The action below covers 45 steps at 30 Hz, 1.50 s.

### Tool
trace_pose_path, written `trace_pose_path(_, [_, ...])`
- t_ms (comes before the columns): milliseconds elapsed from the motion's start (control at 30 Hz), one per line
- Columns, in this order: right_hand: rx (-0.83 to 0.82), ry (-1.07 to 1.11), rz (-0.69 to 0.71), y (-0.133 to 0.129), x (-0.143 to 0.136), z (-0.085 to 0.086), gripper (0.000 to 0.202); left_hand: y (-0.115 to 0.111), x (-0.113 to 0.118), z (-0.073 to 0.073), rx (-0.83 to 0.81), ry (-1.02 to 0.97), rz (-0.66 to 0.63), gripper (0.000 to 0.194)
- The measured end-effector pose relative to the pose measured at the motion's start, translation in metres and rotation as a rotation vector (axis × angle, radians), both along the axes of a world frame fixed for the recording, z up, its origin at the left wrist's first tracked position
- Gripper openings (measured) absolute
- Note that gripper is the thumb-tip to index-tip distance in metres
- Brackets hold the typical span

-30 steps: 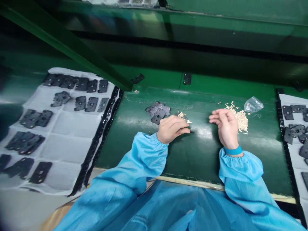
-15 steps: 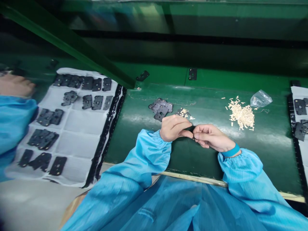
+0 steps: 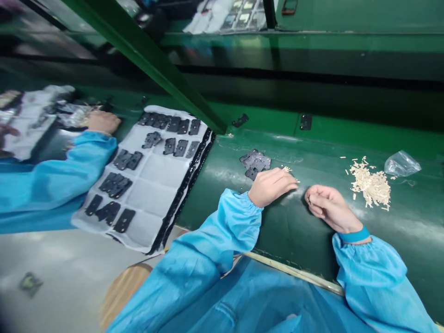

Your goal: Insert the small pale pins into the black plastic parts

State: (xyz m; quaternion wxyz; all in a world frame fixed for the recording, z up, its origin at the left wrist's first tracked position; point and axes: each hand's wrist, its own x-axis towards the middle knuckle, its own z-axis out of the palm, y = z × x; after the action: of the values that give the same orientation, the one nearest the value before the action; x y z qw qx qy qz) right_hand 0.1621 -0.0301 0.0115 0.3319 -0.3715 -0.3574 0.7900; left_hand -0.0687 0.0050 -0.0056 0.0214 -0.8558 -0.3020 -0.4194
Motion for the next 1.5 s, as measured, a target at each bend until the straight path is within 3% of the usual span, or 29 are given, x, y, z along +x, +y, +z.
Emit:
trace_pose_path(67, [0.032, -0.078, -0.157, 0.004, 0.0, -0.003, 0.036, -0.006, -0.012, 0.001, -0.103, 0.095, 0.163, 0.013])
trace_pose_path(133, [0.036, -0.106, -0.256, 0.007, 0.0, -0.006, 0.037, -0.015, -0.028, 0.001, -0.205, 0.164, 0.37, 0.021])
trace_pose_path(267, [0.016, -0.109, -0.265, 0.009, -0.002, -0.009, 0.04, -0.032, -0.052, -0.004, -0.25, 0.31, 0.723, 0.041])
trace_pose_path(333, [0.019, -0.113, -0.259, 0.009, -0.002, -0.01, 0.04, -0.035, -0.058, -0.008, -0.238, 0.351, 0.782, 0.043])
trace_pose_path(467, [0.02, -0.125, -0.24, 0.007, -0.002, -0.014, 0.041, -0.035, -0.065, -0.011, -0.186, 0.352, 0.799, 0.025])
trace_pose_path(567, [0.013, -0.15, -0.232, 0.007, -0.003, -0.017, 0.045, -0.032, -0.07, -0.002, -0.179, 0.266, 0.787, 0.022])
trace_pose_path(633, [0.018, -0.157, -0.249, 0.007, -0.005, -0.019, 0.047, -0.027, -0.065, 0.005, -0.309, 0.084, 0.701, 0.02])
trace_pose_path(800, [0.102, -0.223, -0.388, 0.007, -0.011, -0.021, 0.043, 0.002, -0.008, 0.01, -1.136, -0.594, 0.148, 0.017])
trace_pose_path(900, [0.183, -0.378, -0.469, 0.007, -0.014, -0.019, 0.036, 0.013, 0.032, 0.002, -1.384, -0.84, 0.065, 0.029])
trace_pose_path(1000, [0.259, -0.483, -0.501, 0.007, -0.016, -0.014, 0.032, 0.01, 0.05, -0.006, -1.416, -0.945, 0.035, 0.038])
trace_pose_path(1100, [0.33, -0.552, -0.49, 0.005, -0.017, -0.009, 0.027, 0.002, 0.05, -0.01, -1.416, -0.961, 0.048, 0.043])
trace_pose_path(1500, [0.463, -0.769, -0.407, -0.004, -0.026, 0.0, 0.015, -0.005, 0.045, -0.001, -1.421, -0.962, 0.053, 0.034])
